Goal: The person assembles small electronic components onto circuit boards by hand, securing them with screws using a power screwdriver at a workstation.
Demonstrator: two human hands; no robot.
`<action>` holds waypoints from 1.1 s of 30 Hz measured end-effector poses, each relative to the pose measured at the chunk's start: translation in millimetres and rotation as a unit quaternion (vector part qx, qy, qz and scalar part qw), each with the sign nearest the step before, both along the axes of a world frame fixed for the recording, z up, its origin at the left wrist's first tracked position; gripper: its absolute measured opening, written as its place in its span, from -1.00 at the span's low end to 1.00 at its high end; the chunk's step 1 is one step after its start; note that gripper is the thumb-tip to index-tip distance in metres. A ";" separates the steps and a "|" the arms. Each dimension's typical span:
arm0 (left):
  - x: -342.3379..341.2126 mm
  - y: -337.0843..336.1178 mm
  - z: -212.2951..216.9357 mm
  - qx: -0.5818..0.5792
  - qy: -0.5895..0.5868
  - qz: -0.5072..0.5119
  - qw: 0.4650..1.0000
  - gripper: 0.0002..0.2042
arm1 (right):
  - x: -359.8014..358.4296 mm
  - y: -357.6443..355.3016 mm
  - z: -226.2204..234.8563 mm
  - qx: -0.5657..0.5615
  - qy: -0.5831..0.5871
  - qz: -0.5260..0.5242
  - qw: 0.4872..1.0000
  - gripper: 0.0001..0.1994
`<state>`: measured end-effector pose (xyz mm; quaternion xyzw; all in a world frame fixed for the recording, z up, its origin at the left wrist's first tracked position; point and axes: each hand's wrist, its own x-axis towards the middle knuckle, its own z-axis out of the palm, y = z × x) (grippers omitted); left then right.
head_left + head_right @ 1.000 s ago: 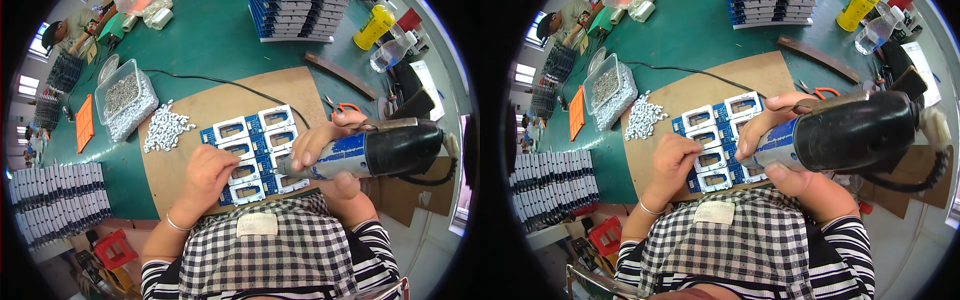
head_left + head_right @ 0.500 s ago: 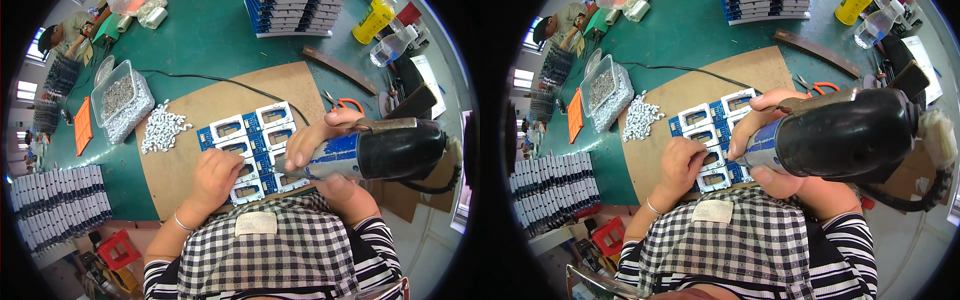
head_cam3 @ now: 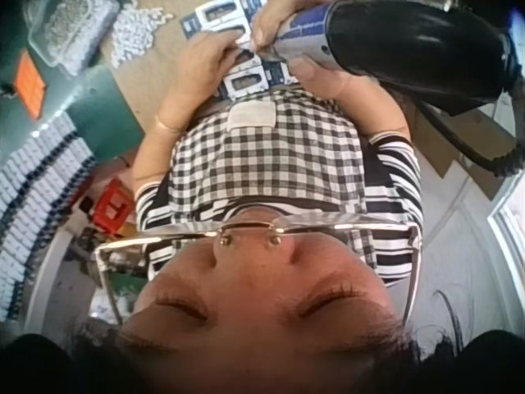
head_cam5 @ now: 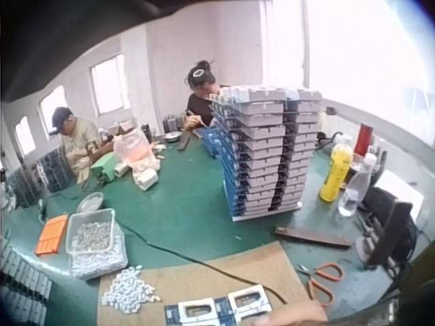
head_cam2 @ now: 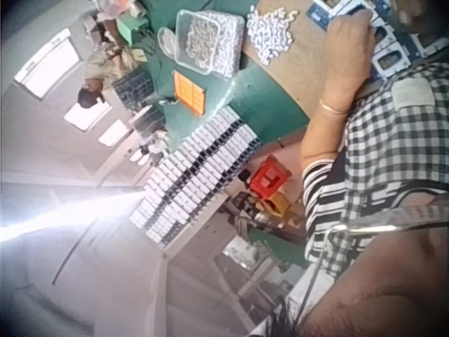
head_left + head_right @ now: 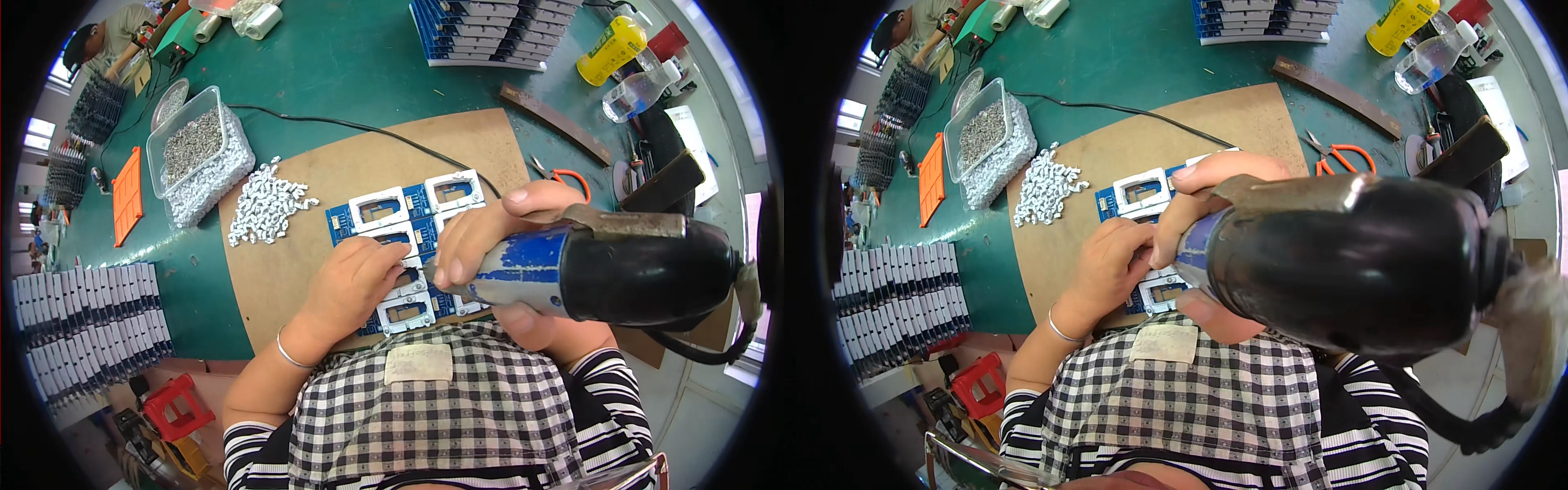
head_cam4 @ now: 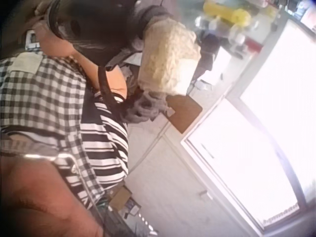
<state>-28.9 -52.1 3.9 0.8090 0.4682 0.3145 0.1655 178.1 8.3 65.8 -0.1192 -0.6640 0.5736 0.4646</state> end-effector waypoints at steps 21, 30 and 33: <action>-0.3 1.6 -6.6 0.041 -0.086 0.003 0.995 -0.63 | -45.3 7.6 -3.0 0.069 0.036 0.051 0.996 -0.40; -3.1 -1.7 -17.4 0.017 -0.106 0.023 0.994 -0.63 | -55.8 7.6 -2.4 0.037 -0.103 0.055 0.993 -0.44; -1.2 -3.2 -17.6 0.020 -0.100 0.019 0.995 -0.61 | -61.8 5.1 -12.2 -0.053 0.037 0.034 0.997 -0.43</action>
